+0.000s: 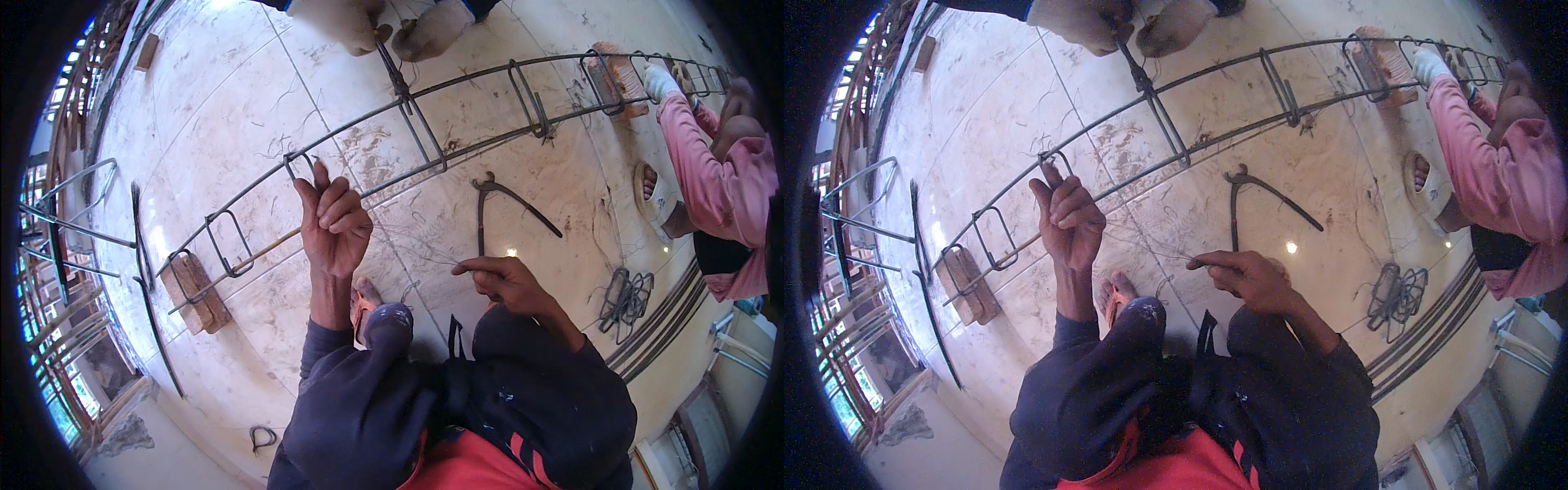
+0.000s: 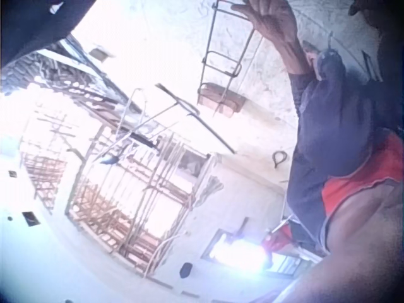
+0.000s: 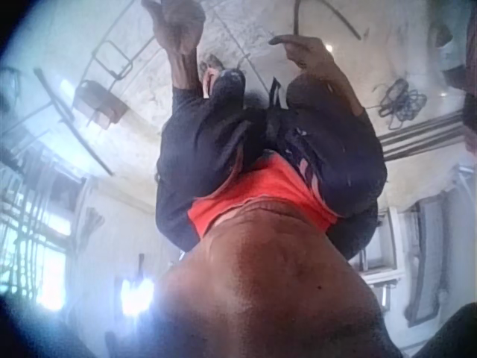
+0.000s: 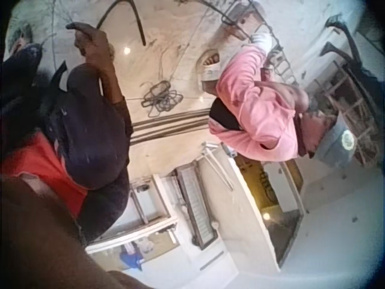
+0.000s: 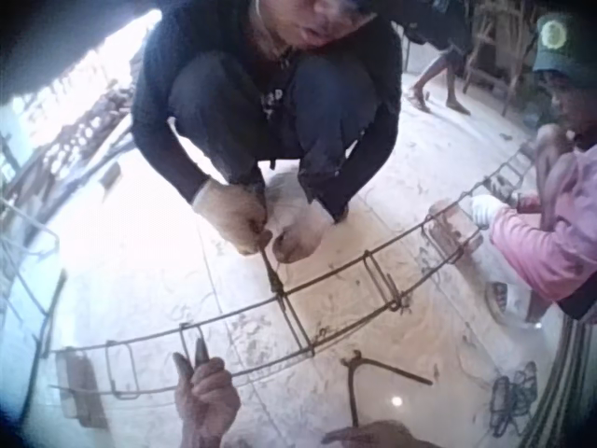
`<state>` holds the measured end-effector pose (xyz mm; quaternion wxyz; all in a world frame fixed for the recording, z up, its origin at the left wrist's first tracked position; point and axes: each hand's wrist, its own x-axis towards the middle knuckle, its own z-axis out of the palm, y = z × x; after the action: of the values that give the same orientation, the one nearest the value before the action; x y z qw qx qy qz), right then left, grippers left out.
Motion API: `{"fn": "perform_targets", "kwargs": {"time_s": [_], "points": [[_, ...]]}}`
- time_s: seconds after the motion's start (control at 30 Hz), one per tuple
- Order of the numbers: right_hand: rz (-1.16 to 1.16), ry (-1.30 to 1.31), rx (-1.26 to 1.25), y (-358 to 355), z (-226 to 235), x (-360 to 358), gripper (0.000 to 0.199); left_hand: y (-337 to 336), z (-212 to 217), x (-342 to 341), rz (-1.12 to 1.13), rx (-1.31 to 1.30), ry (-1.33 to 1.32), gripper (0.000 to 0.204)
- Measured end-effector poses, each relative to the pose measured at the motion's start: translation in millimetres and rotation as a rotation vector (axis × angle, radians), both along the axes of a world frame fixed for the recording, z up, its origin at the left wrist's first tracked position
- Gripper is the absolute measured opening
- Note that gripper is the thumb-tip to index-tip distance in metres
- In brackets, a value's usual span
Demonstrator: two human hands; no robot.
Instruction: The person sits on the floor and uses pliers to twist wire ties around the joints of a metal ladder-like frame. They repeatedly position the wire, wrap it around the intersecting bars, and twist it tight to secure the structure.
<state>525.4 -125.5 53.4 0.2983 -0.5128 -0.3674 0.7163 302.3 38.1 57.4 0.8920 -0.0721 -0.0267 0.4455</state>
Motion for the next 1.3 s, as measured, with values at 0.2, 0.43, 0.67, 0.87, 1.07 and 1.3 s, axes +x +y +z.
{"fn": "perform_targets", "kwargs": {"time_s": [0.2, 0.43, 0.67, 0.87, 1.07, 1.3], "points": [[-0.025, 0.299, -0.115, 3.1, -6.7, 9.5, 0.032, 2.6, 6.0, 14.7, 0.096, 0.131, 0.127, 0.034], [0.124, -0.243, 0.089, -1.0, -5.5, 6.0, 0.030, 23.3, 2.8, 17.1, 0.325, 0.203, 0.407, 0.033], [-0.149, -0.545, 0.451, -12.4, -15.9, 3.5, 0.028, 31.0, -20.4, 16.6, 0.414, 0.218, 0.966, 0.033], [0.130, -0.642, 0.349, -30.7, -40.2, 10.7, 0.024, 24.7, -32.4, 29.9, 0.351, 0.351, 1.149, 0.031], [0.090, -0.956, 0.332, -17.1, -37.1, 39.4, 0.027, 15.7, -39.9, 39.8, 0.188, 0.438, 1.489, 0.034], [0.011, -0.431, 0.232, -5.6, -42.9, 27.6, 0.033, -7.4, -69.4, 54.2, 0.096, 0.438, 1.469, 0.031]]}}
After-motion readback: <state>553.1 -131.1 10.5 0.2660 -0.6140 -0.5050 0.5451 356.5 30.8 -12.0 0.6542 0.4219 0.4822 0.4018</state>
